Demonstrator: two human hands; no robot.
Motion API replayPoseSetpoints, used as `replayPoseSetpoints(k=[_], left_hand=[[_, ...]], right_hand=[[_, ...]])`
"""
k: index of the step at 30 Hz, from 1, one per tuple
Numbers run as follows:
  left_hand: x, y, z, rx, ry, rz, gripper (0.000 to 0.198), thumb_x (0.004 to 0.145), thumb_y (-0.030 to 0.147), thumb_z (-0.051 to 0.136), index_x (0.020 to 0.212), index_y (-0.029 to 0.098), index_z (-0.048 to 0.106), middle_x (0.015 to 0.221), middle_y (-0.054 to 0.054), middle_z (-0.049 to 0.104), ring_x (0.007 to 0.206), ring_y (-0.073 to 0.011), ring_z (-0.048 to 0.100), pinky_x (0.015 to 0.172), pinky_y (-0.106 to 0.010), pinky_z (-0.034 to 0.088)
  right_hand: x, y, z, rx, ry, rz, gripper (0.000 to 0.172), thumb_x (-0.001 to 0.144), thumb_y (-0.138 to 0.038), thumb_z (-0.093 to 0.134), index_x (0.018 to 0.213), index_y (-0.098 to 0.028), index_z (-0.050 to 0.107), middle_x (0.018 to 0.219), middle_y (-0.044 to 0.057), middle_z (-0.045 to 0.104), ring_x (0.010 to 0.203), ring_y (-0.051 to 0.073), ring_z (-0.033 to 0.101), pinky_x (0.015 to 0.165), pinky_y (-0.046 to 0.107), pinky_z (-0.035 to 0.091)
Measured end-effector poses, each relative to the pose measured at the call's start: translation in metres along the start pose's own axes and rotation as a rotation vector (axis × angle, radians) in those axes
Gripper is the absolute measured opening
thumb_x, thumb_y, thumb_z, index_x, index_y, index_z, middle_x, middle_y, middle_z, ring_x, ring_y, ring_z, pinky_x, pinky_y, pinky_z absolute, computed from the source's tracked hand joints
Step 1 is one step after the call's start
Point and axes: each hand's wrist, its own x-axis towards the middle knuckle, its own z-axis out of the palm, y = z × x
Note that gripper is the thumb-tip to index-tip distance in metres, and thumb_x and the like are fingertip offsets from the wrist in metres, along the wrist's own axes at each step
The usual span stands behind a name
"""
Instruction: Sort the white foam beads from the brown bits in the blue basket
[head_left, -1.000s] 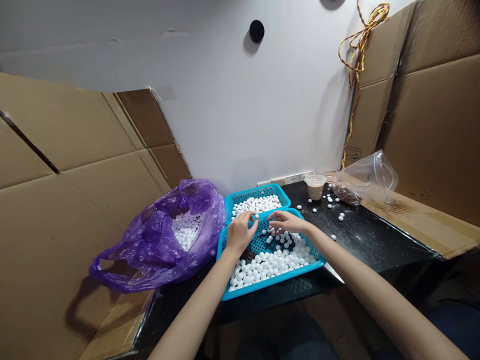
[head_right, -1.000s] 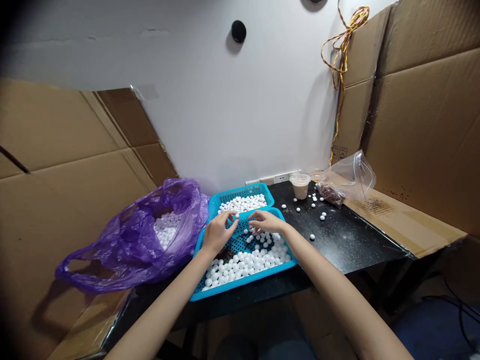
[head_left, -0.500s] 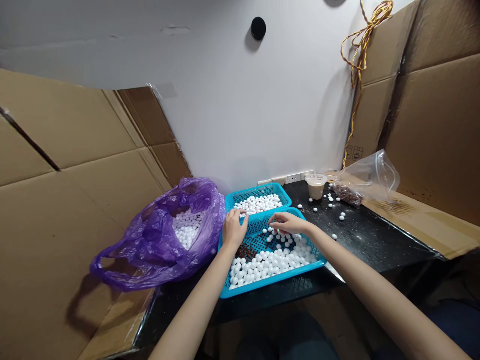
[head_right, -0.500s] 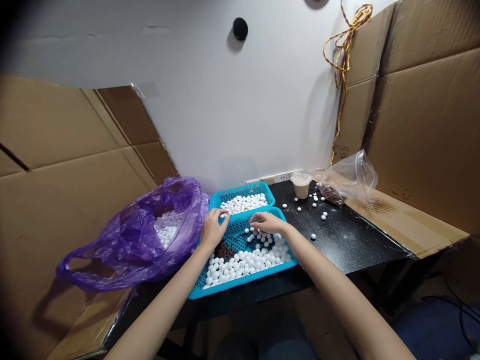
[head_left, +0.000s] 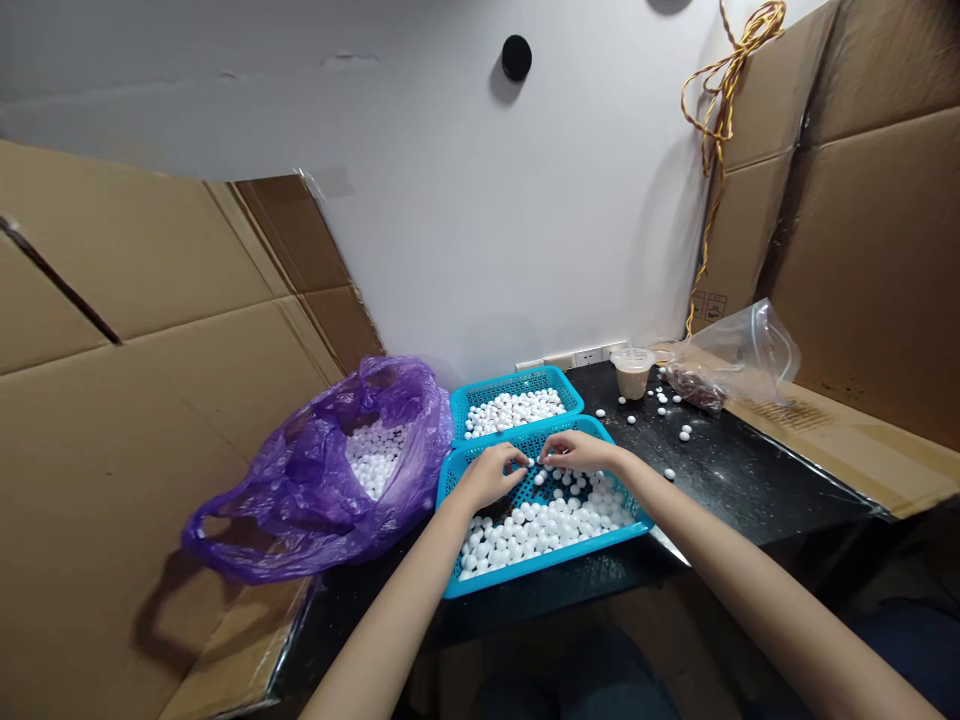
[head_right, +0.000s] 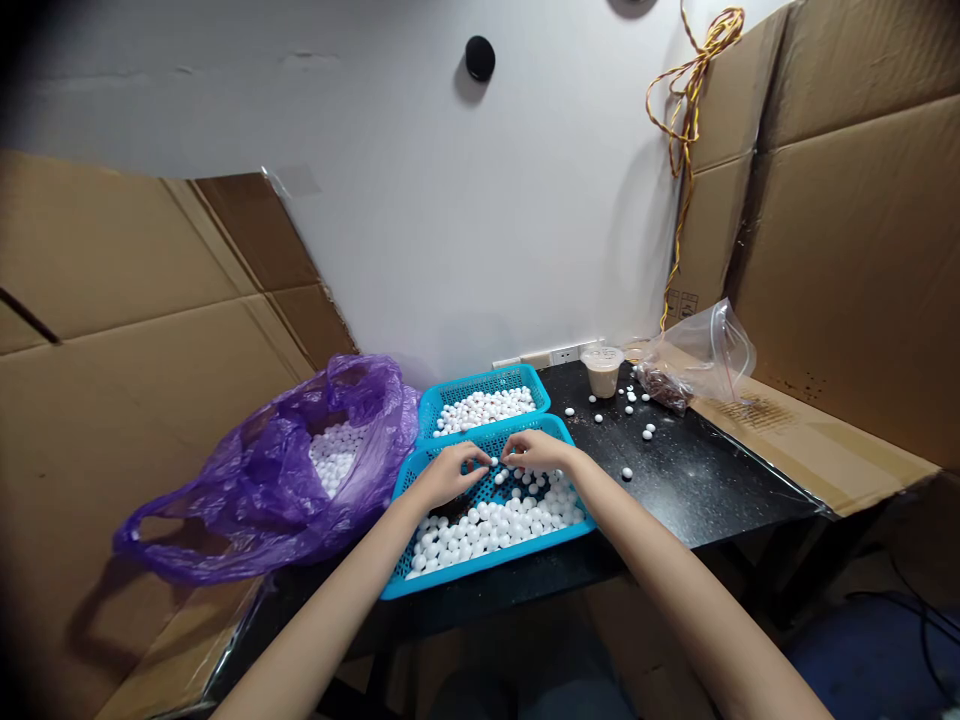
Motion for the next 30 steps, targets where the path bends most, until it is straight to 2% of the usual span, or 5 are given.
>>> replayPoseSetpoints(k=[5, 13, 16, 22, 30], left_hand=[[-0.0013, -0.0009, 0.0012, -0.003, -0.099, -0.018, 0.015, 0.078, 0.028, 0.055, 0.081, 0.02, 0.067, 0.084, -0.003, 0.067, 0.076, -0.0171, 0.06, 0.068, -0.024, 0.044], [-0.0008, -0.0013, 0.0015, -0.018, -0.12, -0.051, 0.015, 0.077, 0.031, 0.055, 0.076, 0.019, 0.064, 0.081, -0.002, 0.067, 0.075, -0.0177, 0.061, 0.065, -0.025, 0.043], [-0.0013, 0.0003, 0.0011, -0.023, -0.101, -0.054, 0.014, 0.077, 0.03, 0.054, 0.076, 0.019, 0.062, 0.079, -0.002, 0.066, 0.072, -0.018, 0.06, 0.063, -0.025, 0.042], [-0.0016, 0.0008, 0.0018, -0.053, -0.046, -0.064, 0.012, 0.076, 0.025, 0.049, 0.078, 0.018, 0.058, 0.074, -0.002, 0.064, 0.068, -0.017, 0.059, 0.059, -0.024, 0.042], [-0.0009, 0.003, 0.0001, -0.142, -0.047, -0.031, 0.012, 0.076, 0.029, 0.054, 0.077, 0.018, 0.059, 0.077, -0.002, 0.065, 0.072, -0.0165, 0.061, 0.063, -0.025, 0.045]], right_hand=[[-0.0002, 0.002, 0.0002, -0.02, -0.044, -0.003, 0.017, 0.079, -0.023, 0.055, 0.09, -0.016, 0.066, 0.064, 0.001, 0.059, 0.063, 0.015, 0.056, 0.06, 0.024, 0.041], [-0.0012, 0.0019, 0.0012, -0.059, -0.156, -0.03, 0.027, 0.078, -0.033, 0.06, 0.101, -0.022, 0.067, 0.072, 0.001, 0.063, 0.064, 0.015, 0.057, 0.058, 0.022, 0.041], [-0.0011, 0.0022, 0.0025, -0.096, -0.144, -0.029, 0.025, 0.076, -0.032, 0.063, 0.098, -0.022, 0.068, 0.074, 0.001, 0.063, 0.065, 0.015, 0.056, 0.059, 0.022, 0.04], [0.0004, 0.0043, 0.005, -0.165, -0.09, -0.005, 0.03, 0.071, -0.026, 0.067, 0.1, -0.021, 0.067, 0.067, 0.0, 0.059, 0.063, 0.015, 0.054, 0.056, 0.021, 0.039], [-0.001, 0.0016, 0.006, -0.221, -0.055, -0.021, 0.021, 0.071, -0.019, 0.065, 0.092, -0.019, 0.069, 0.064, 0.0, 0.057, 0.06, 0.014, 0.051, 0.055, 0.022, 0.036]])
